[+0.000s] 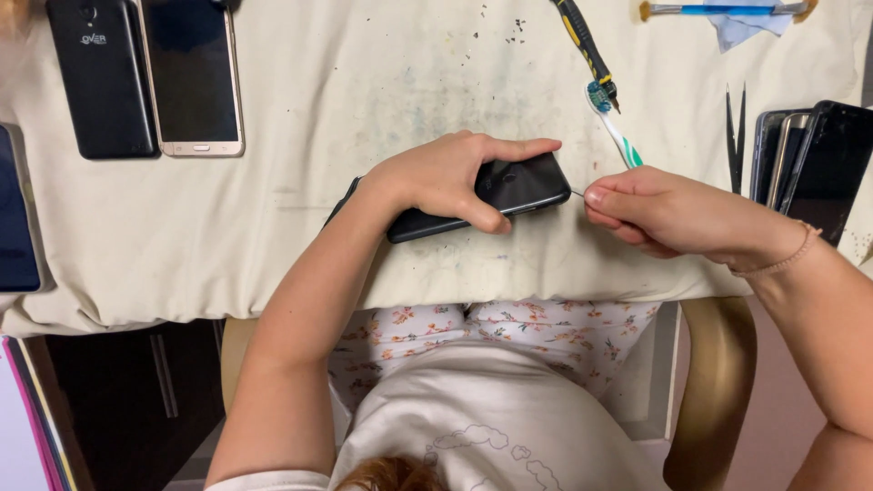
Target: Using a small prying tool to separate the back cover from a smartphone frame during a repair process.
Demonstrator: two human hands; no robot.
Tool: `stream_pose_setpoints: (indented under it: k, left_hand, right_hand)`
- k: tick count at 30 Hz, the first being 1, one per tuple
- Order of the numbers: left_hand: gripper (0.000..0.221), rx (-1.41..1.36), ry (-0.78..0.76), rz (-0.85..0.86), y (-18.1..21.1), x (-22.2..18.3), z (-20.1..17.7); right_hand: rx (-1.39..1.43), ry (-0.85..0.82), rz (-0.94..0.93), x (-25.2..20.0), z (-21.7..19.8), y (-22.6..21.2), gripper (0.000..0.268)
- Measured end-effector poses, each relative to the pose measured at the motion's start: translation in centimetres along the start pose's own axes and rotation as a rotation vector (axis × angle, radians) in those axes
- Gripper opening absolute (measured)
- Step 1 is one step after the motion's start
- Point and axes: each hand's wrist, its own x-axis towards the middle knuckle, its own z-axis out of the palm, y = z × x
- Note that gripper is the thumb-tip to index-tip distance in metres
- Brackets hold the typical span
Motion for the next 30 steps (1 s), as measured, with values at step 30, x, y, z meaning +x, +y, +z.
stream_pose_setpoints:
  k: [30]
  left_hand:
    - [0.088,-0.312,-0.021,0.301,-4.0,1.3,0.1]
  right_hand:
    - [-0.253,0.436,-0.199,-0.8,4.7,-0.5,0.047]
